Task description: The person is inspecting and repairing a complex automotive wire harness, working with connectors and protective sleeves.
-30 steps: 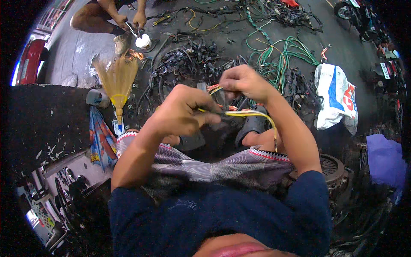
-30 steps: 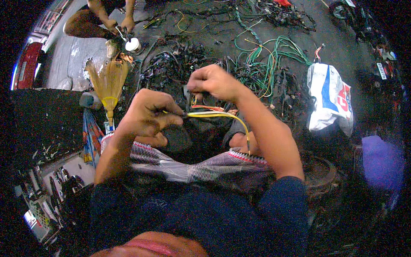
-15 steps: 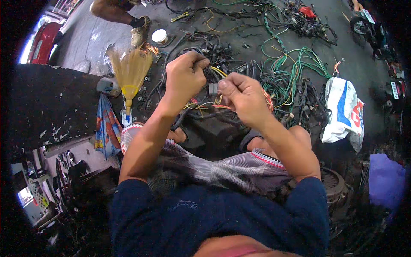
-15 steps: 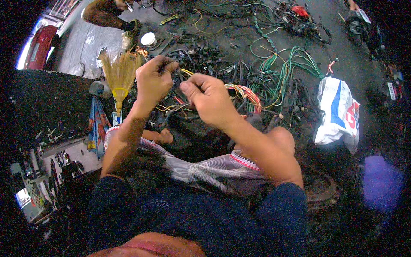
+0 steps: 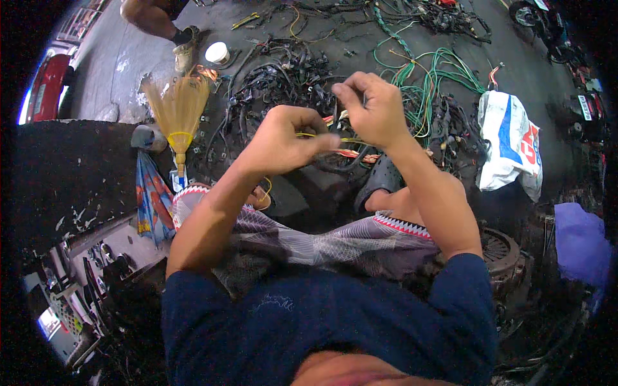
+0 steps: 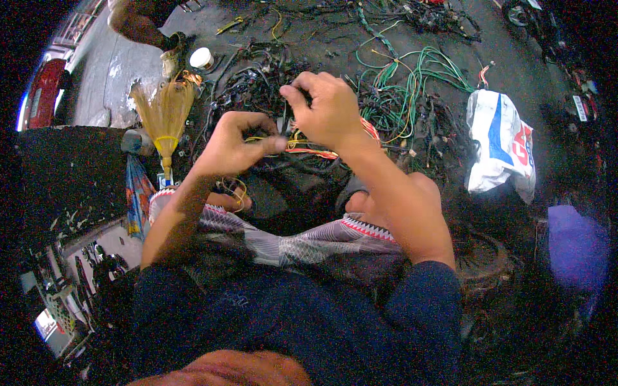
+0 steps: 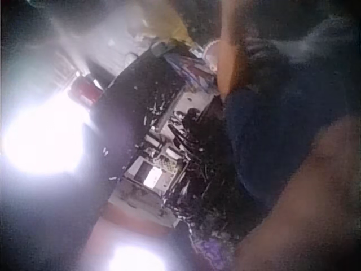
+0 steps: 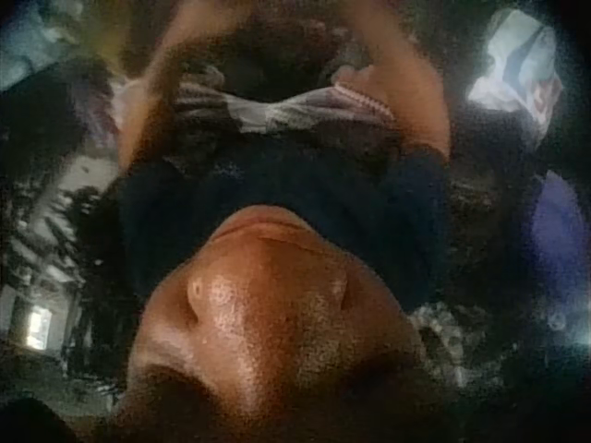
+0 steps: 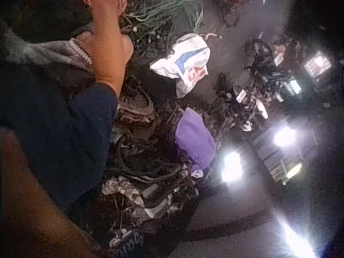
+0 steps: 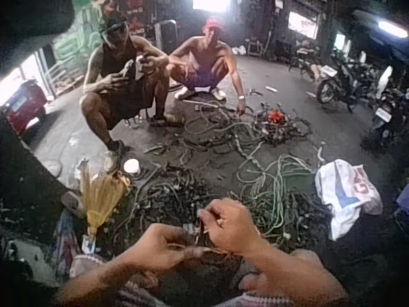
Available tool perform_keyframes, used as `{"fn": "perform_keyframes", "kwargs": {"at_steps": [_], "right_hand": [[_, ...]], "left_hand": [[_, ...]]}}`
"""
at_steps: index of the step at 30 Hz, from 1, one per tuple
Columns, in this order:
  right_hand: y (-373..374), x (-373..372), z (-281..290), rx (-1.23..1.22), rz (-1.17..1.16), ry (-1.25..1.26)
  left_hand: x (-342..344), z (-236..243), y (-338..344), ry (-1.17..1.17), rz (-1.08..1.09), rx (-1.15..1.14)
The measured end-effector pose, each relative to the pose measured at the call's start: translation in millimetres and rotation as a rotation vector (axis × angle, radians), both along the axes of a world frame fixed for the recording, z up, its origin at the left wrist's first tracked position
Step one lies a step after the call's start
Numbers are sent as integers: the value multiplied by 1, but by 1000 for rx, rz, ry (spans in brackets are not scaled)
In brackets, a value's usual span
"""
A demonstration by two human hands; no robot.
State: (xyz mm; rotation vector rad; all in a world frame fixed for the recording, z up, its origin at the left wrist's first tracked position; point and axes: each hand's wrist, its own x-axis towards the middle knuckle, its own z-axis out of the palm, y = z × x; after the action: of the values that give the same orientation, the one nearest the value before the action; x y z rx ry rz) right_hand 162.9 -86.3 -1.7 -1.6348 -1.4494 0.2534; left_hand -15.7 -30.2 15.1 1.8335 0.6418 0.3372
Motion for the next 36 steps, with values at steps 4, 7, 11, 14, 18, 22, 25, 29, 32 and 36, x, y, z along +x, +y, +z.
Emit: {"fn": "perform_keyframes", "kwargs": {"at_steps": [4, 7, 11, 14, 18, 22, 25, 29, 32, 36], "right_hand": [[4, -6, -5, -143, -70, 299], [0, -10, -3, -174, -44, 632], [-12, -25, 1, -338, 261, 200], [-18, -36, 12, 80, 292, -191], [-11, -24, 22, 148, 388, -382], [-10, -30, 21, 214, 327, -335], [-13, -44, 24, 201, 333, -259], [-26, -56, 34, 151, 408, -249], [-27, -56, 34, 169, 352, -192], [-58, -42, 56, 158, 432, -120]], "left_hand": [[3, -14, 8, 51, 128, 36], [-6, -17, 18, 28, 231, 98], [-11, -11, 27, 5, 339, 49], [-13, -5, 28, -51, 403, -96], [-15, -11, 31, -170, 459, -32], [-11, -11, 31, -207, 528, -78], [-12, -10, 35, -172, 610, 25], [-35, 3, 71, 53, 958, 411], [-82, -14, 117, 246, 1031, 865], [-177, -33, 184, 383, 1435, 549]]}}
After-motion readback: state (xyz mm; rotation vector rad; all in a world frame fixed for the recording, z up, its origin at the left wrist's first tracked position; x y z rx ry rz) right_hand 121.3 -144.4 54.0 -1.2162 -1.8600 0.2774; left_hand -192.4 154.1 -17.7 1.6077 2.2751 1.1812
